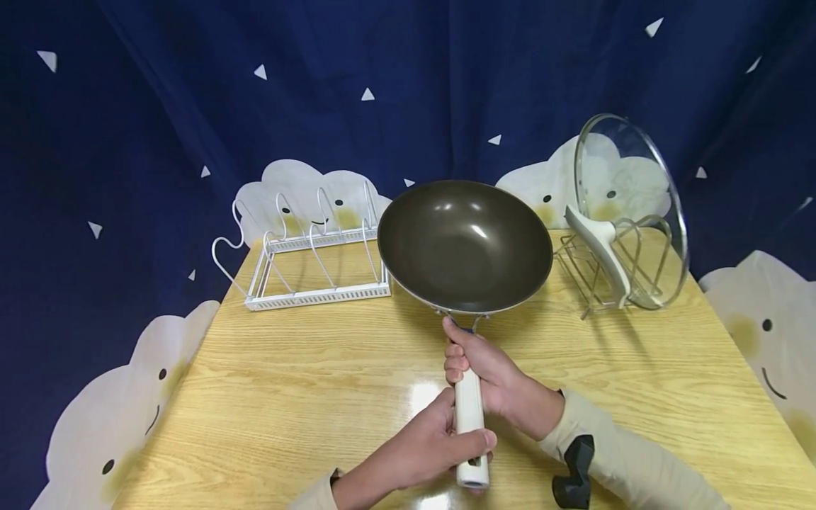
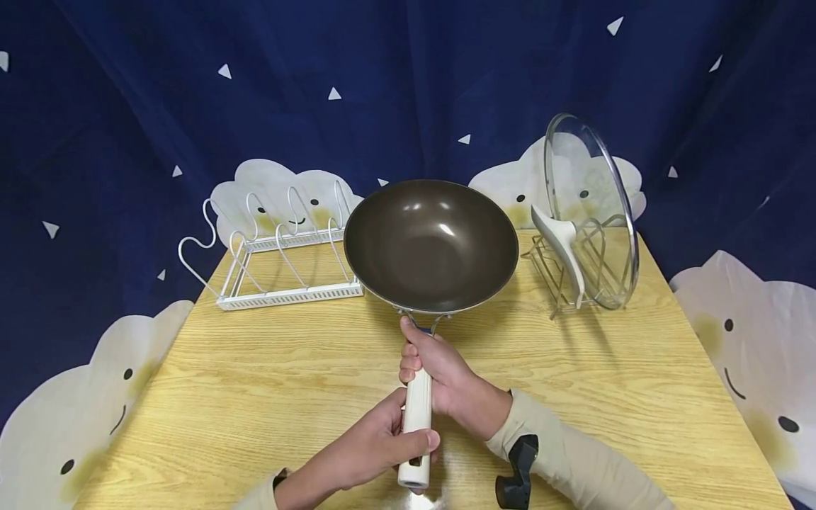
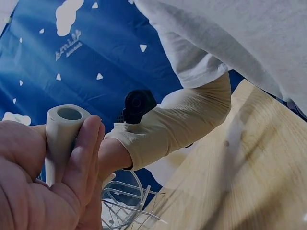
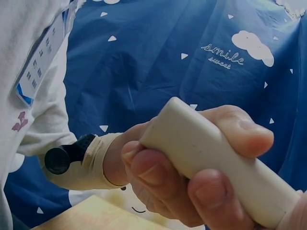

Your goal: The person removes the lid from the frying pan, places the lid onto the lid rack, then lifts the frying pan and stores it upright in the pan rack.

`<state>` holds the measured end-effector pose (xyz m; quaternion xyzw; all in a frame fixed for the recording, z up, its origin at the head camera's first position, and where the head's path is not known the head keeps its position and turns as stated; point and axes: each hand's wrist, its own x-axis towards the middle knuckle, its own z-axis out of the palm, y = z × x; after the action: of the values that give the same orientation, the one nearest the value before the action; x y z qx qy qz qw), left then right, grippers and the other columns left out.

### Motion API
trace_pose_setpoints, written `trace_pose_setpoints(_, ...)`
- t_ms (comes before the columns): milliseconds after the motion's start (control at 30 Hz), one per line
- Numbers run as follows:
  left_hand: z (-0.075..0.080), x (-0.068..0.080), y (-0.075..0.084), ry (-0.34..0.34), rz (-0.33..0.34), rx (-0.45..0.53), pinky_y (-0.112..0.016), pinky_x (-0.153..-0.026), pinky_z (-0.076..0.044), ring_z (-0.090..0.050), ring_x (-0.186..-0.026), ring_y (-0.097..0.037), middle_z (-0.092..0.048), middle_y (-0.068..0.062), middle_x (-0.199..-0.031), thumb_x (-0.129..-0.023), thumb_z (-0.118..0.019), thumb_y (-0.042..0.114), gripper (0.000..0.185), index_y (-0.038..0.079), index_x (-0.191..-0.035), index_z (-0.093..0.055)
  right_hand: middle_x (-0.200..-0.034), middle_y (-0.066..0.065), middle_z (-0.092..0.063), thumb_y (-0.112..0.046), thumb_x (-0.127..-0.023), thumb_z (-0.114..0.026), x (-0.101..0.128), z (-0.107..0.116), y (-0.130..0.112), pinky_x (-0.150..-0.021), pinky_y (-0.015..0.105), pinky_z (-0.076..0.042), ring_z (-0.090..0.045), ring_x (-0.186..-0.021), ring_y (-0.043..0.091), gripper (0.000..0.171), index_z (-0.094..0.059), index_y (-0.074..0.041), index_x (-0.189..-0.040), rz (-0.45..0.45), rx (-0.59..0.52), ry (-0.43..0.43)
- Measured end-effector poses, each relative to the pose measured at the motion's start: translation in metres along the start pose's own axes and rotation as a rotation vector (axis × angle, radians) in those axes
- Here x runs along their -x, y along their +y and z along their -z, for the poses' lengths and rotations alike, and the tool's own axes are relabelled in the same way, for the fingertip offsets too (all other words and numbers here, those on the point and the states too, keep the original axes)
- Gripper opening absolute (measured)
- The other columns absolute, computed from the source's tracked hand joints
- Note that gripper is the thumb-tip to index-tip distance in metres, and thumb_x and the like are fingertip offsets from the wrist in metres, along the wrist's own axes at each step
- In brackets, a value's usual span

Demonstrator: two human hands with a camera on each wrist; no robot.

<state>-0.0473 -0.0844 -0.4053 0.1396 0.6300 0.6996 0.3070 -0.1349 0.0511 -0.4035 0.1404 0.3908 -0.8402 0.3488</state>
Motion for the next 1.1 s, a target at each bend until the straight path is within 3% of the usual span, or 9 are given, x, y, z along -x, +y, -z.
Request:
trace_pose_setpoints(233,0.001,0.002,0.010,0.038,0.011,-0.068,-0.020,-0.062,-0.054,-0.065,-0.067,-0.006,-0.069,0.002,-0.081,-0.091,-0.066,0.016,0.049,0.003,-0.130,-0.041,-0.057,-0.011,-0.042,-0.038,-0.108,-0.051,0.002,-0.005,-0.006,-0.044,0.012,-0.039,-0.037,-0.044,-0.002,0.041,-0.045,-0.020,-0.071,-0.003,-0.016,-0.033)
trace_pose_setpoints(700,0.008,0.009,0.034,0.015,0.010,-0.148,-0.018,-0.059,-0.048,-0.057,-0.064,-0.003,-0.064,0.004,-0.077,-0.094,-0.066,0.016,0.044,0.001,-0.126,-0.040,-0.056,-0.012,-0.042,-0.038,-0.108,-0.051,0.004,-0.020,-0.014,-0.044,0.012,-0.038,-0.037,-0.044,-0.002,0.040,-0.045,-0.020,-0.072,0.009,-0.064,-0.112)
trace_pose_setpoints(1100,0.013,0.015,0.050,0.064,0.000,-0.277,-0.018,-0.060,-0.050,-0.060,-0.065,-0.004,-0.063,0.004,-0.075,-0.094,-0.068,0.021,0.042,0.002,-0.122,-0.045,-0.055,-0.011,-0.040,-0.036,-0.108,-0.051,0.003,-0.035,-0.020,-0.041,0.012,-0.036,-0.036,-0.043,-0.002,0.029,-0.044,-0.020,-0.085,0.018,-0.112,-0.167)
